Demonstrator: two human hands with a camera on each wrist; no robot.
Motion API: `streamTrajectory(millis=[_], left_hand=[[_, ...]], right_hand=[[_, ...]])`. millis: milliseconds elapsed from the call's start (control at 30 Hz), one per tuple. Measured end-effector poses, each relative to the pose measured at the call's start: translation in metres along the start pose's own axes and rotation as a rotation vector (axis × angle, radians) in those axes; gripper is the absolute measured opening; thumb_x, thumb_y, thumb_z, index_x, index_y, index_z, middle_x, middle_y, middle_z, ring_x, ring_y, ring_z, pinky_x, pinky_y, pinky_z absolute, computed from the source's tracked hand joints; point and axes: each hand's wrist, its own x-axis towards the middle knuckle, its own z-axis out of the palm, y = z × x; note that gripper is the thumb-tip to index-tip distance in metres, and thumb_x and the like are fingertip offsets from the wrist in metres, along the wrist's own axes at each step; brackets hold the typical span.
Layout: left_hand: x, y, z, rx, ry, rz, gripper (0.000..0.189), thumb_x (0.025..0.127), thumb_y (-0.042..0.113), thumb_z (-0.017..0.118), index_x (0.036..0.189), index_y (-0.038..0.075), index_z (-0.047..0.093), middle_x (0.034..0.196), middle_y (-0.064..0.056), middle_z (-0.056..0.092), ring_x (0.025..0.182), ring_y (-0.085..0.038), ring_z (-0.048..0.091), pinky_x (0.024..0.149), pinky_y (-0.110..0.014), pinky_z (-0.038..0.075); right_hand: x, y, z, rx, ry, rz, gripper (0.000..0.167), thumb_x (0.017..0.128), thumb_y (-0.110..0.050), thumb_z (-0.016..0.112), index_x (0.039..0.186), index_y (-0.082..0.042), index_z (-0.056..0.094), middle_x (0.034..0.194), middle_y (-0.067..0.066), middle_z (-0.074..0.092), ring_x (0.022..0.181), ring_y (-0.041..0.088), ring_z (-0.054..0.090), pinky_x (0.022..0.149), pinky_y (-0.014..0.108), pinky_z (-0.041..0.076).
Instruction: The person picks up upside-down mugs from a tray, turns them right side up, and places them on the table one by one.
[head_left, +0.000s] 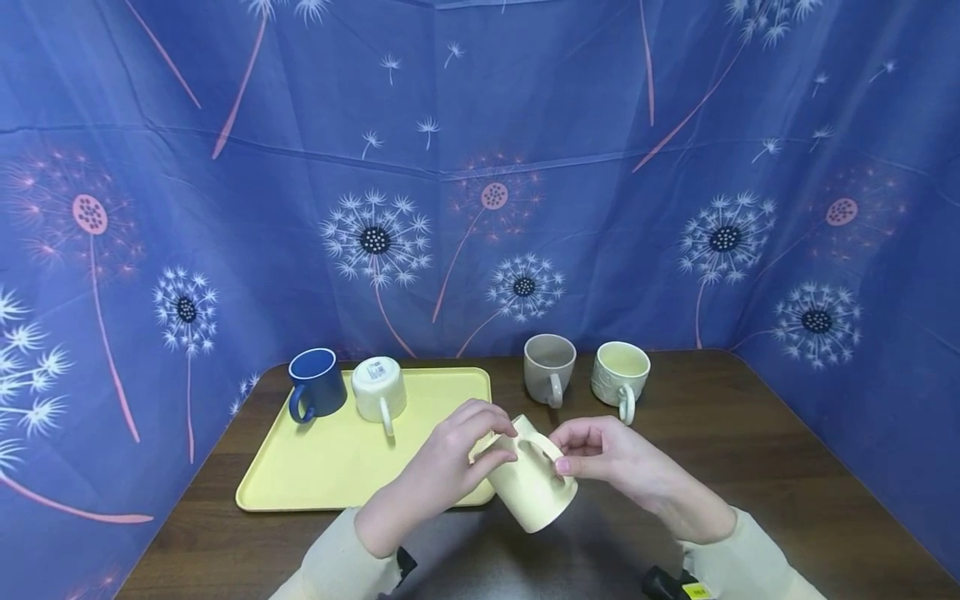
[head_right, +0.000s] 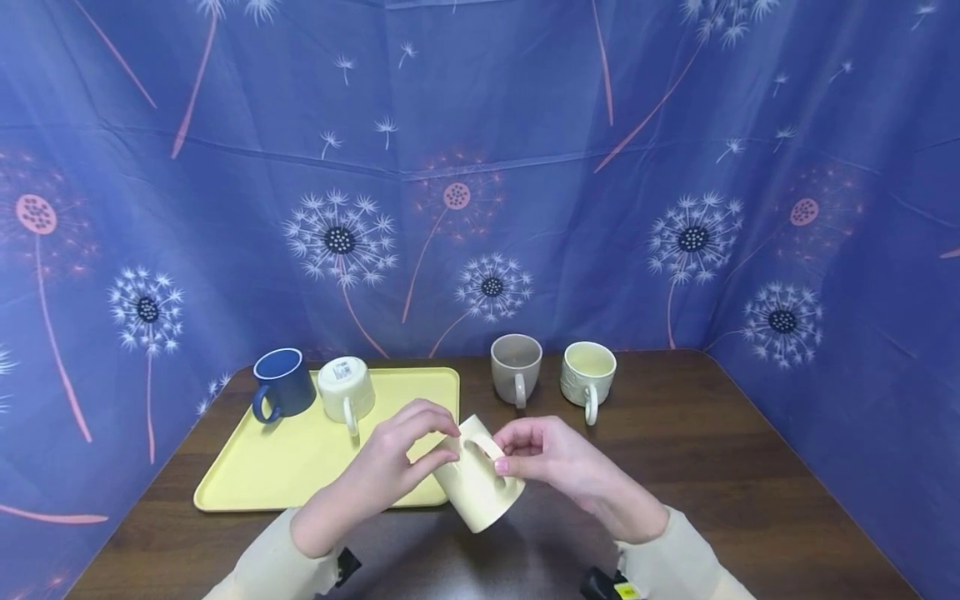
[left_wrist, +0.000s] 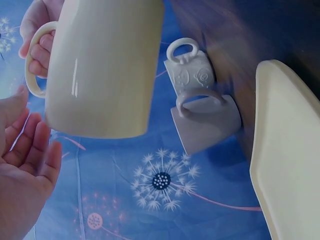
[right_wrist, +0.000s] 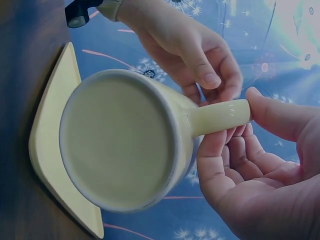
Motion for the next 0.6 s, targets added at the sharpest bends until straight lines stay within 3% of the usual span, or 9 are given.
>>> streamTrajectory(millis=[233,467,600], left_hand=[[-0.008,-0.007,-0.005,0.024,0.048,-0.031,0.025,0.078,0.009,0.076,0.099,0.009,0.063,0.098,0.0,0.062,0.096,-0.013,0.059,0.087,-0.021,0.048],[-0.017,-0.007,-0.014,0.028,0.07,-0.162,0.027,0.075,0.009,0.078,0.099,0.01,0.064,0.095,0.002,0.064,0.091,-0.01,0.059,0.08,-0.024,0.051],[-0.021,-0.009,-0.02,0.041,0.103,-0.186,0.028,0.074,0.008,0.078,0.098,0.009,0.064,0.095,0.002,0.065,0.09,-0.011,0.059,0.076,-0.026,0.052]], right_hand=[[-0.008,-0.006,-0.01,-0.043,0.06,-0.021,0.022,0.089,-0.002,0.06,0.102,0.014,0.056,0.091,-0.001,0.066,0.083,0.007,0.062,0.073,0.025,0.052],[-0.018,-0.01,-0.019,-0.019,0.08,-0.081,0.02,0.089,0.001,0.058,0.103,0.015,0.055,0.092,-0.001,0.067,0.083,0.008,0.062,0.075,0.025,0.052],[-0.023,-0.013,-0.025,-0.004,0.098,-0.115,0.018,0.089,0.004,0.055,0.104,0.014,0.055,0.092,-0.001,0.066,0.084,0.008,0.062,0.076,0.025,0.051]])
